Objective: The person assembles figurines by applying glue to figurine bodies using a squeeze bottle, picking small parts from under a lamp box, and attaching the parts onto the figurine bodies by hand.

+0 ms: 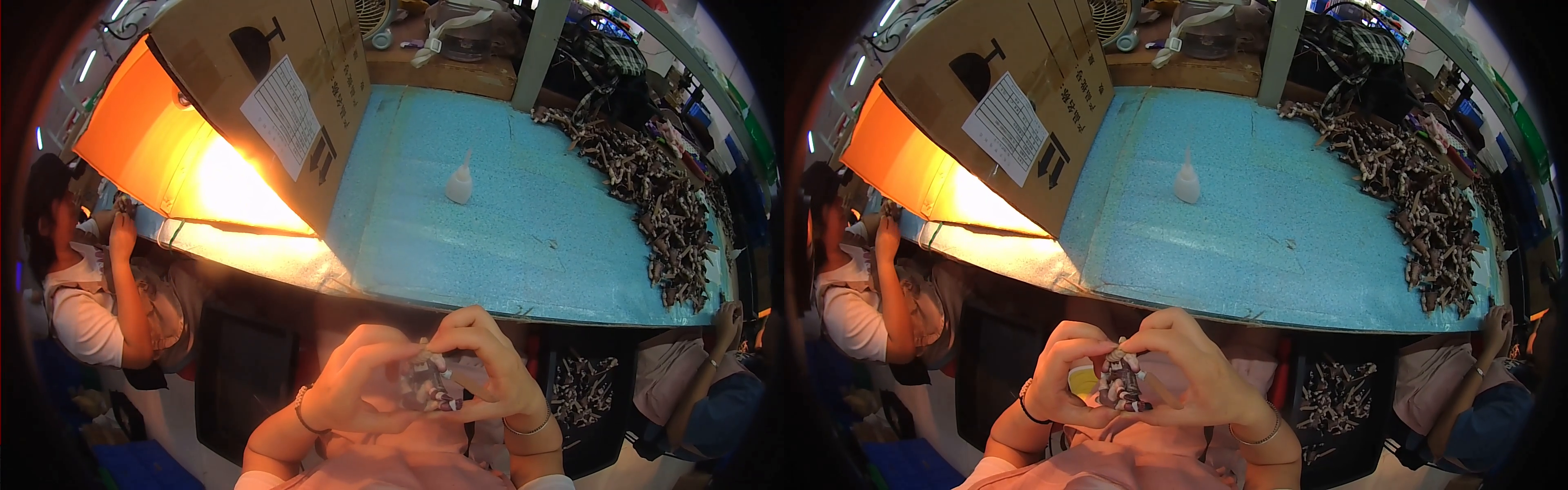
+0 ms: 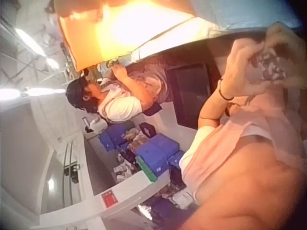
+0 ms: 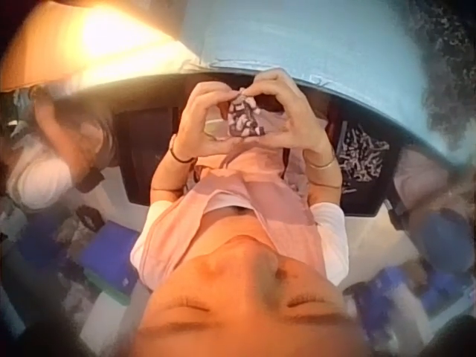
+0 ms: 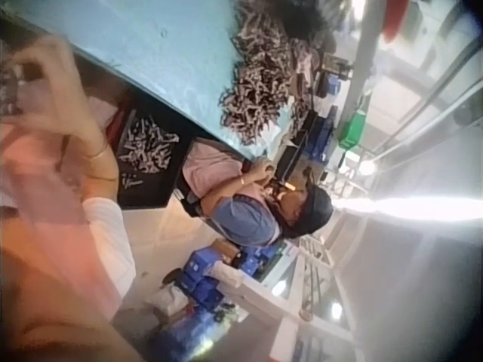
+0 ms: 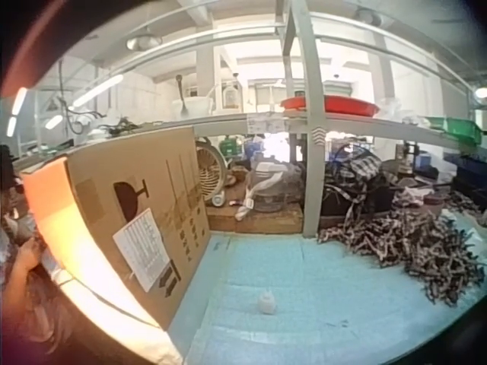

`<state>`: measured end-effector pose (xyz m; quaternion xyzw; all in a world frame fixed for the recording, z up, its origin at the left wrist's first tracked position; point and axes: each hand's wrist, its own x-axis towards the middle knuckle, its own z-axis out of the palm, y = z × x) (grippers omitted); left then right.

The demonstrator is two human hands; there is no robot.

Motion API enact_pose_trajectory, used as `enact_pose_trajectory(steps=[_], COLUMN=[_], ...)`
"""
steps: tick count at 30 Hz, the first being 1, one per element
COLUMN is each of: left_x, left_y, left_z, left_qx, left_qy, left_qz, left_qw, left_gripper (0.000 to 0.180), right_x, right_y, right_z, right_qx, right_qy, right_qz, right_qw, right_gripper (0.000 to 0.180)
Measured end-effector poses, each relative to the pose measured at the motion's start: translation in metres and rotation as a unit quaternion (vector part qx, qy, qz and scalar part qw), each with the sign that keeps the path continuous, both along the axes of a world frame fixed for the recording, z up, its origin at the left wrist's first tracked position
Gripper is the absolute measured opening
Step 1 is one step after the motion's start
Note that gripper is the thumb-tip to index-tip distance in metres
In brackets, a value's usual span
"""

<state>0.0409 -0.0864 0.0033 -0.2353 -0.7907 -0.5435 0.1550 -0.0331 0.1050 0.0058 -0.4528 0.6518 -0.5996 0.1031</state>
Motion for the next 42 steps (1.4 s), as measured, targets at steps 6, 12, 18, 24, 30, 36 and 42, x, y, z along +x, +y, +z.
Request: enact_pose_trajectory(steps=[6, 12, 18, 24, 30, 36, 42], left_x=[0.000, -0.001, -0.001, -0.003, -0.002, 0.000, -0.003], left_y=[-0.001, 0.000, 0.005, 0.001, -0.001, 0.004, 0.001], left_z=[0.002, -0.002, -0.012, -0.015, -0.013, -0.013, -0.017], left_qx=[-0.013, -0.026, -0.006, -0.037, -0.062, -0.030, -0.093], left_qy=[0.009, 0.077, 0.122, 0.163, 0.177, 0.151, 0.148], left_qz=[0.000, 0.020, 0.055, 0.058, 0.072, 0.069, 0.042], left_qw=[1.000, 0.996, 0.991, 0.984, 0.980, 0.986, 0.984], left_gripper=[0.067, 0.063, 0.057, 0.051, 0.042, 0.041, 0.048], right_x=[0.000, 0.013, 0.025, 0.031, 0.034, 0.035, 0.036], right_y=[0.002, -0.001, -0.003, -0.002, -0.003, -0.004, 0.002], right_z=[-0.002, -0.010, 0.000, 0.007, 0.005, 0.007, 0.006], right_qx=[0.001, -0.037, -0.001, 0.027, 0.024, 0.030, 0.082], right_qy=[-0.028, -0.033, 0.222, 0.315, 0.334, 0.342, 0.372], right_qz=[0.020, -0.067, -0.124, -0.135, -0.140, -0.134, -0.144], right_qw=[0.999, 0.997, 0.967, 0.939, 0.932, 0.930, 0.913], right_gripper=[0.065, 0.057, 0.037, 0.032, 0.032, 0.033, 0.033])
